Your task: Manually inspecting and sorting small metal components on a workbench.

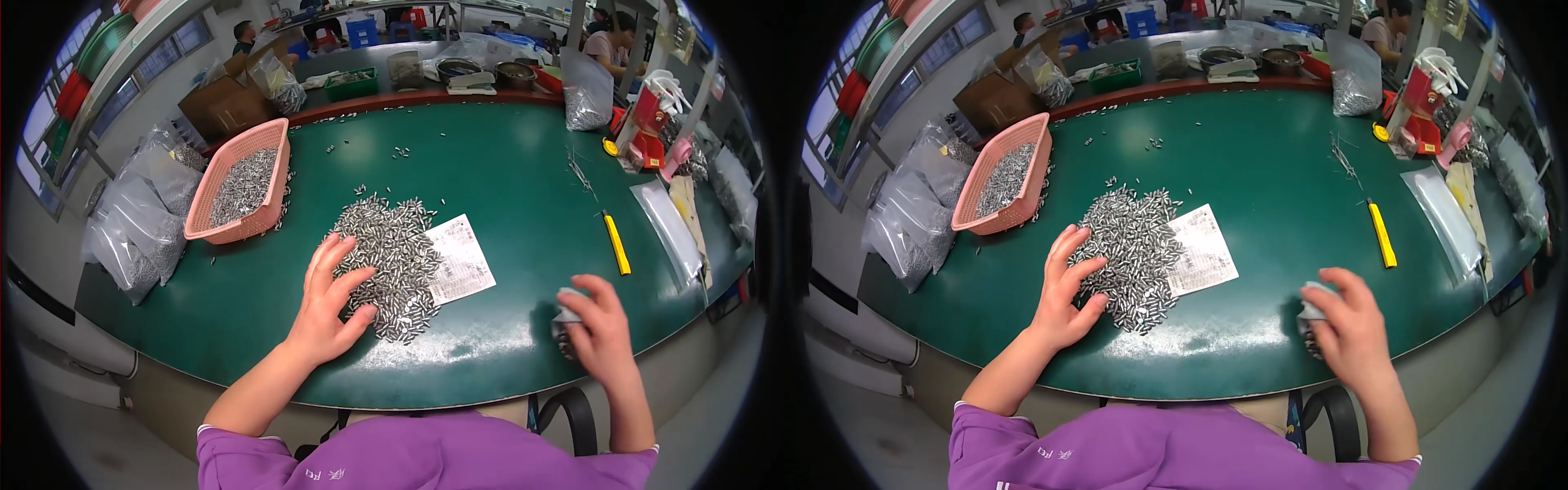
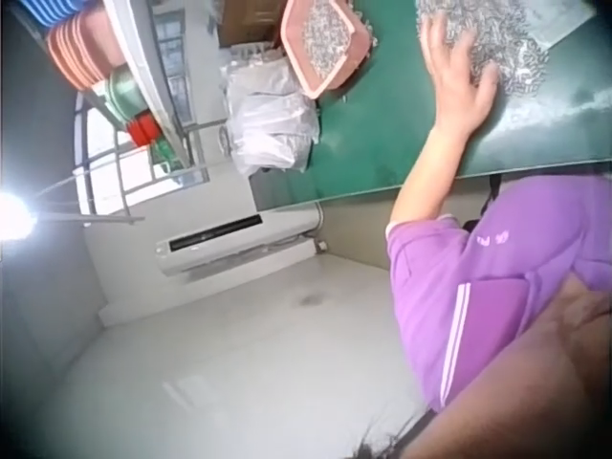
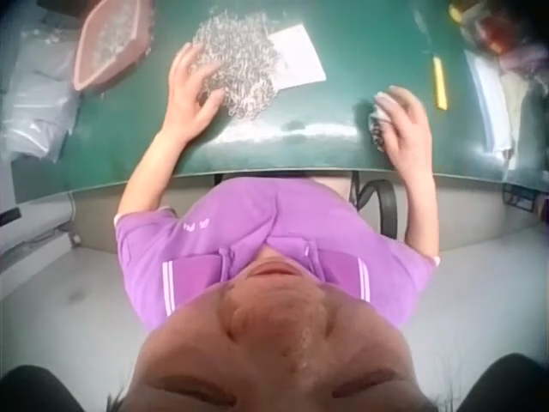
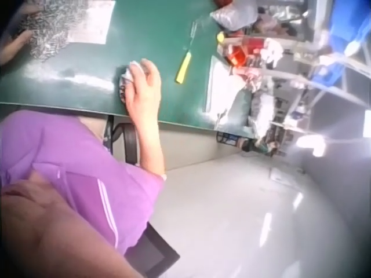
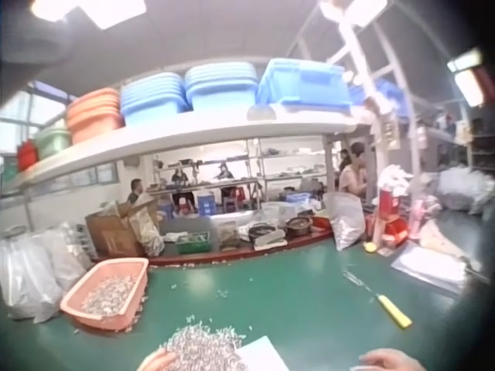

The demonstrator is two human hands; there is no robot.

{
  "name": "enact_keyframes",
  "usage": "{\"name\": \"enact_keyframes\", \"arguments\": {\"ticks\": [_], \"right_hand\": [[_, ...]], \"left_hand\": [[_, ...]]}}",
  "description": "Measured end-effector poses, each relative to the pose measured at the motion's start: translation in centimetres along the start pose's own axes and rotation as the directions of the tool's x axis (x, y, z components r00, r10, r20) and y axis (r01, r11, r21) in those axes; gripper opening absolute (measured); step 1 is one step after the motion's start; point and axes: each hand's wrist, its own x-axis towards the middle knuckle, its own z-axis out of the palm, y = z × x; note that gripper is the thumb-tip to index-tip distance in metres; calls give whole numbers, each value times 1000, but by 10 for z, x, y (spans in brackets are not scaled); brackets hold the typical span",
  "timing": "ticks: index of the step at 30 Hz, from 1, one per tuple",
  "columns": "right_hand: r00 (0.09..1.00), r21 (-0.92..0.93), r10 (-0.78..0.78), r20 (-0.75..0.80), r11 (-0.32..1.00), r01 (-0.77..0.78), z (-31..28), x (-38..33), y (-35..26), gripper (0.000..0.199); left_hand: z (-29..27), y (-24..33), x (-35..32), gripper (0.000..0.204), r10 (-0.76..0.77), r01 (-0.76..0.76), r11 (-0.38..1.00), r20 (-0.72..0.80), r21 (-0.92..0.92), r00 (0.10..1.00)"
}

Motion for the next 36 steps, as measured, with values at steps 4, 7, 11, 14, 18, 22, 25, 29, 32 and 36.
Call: {"name": "enact_keyframes", "arguments": {"ticks": [4, 7, 11, 14, 18, 22, 25, 29, 32, 36], "right_hand": [[947, -56, -120, 299, 988, 143, 24, 3, 7, 52], [939, -106, -203, 277, 965, 240, 31, 23, 11, 51], [966, -5, -237, 108, 971, 238, 56, 62, 29, 34], [980, 92, -193, 40, 978, 189, 79, 90, 45, 32], [984, 138, -166, -59, 975, 173, 114, 131, 55, 33], [985, 98, -136, -110, 984, 147, 125, 164, 84, 37], [982, 21, -26, -185, 999, 30, 120, 182, 114, 41], [939, -60, 13, -342, 998, -36, 99, 182, 169, 34], [929, -74, 103, -357, 988, -138, 89, 180, 187, 34], [871, 155, 234, -432, 971, -184, 78, 197, 150, 29]], "left_hand": [[5, -1, 2, 46, 10, -9, 999, 12, -32, 1000], [3, 1, 2, 46, 9, -8, 998, 11, -55, 1000], [4, -1, 3, 46, -1, 1, 998, 3, -69, 1000], [5, -2, 5, 45, -3, 4, 998, 16, -67, 1000], [3, -5, 4, 40, -19, 19, 999, 11, -43, 1000], [5, -9, 4, 41, -32, 32, 997, 12, -72, 999], [4, -9, 2, 42, -61, 61, 994, 3, -95, 998], [0, -10, 2, 42, -72, 71, 991, -4, -114, 997], [0, -11, 2, 43, -76, 76, 983, 9, -166, 997], [1, -7, 4, 42, -54, 55, 981, 11, -187, 999]]}}
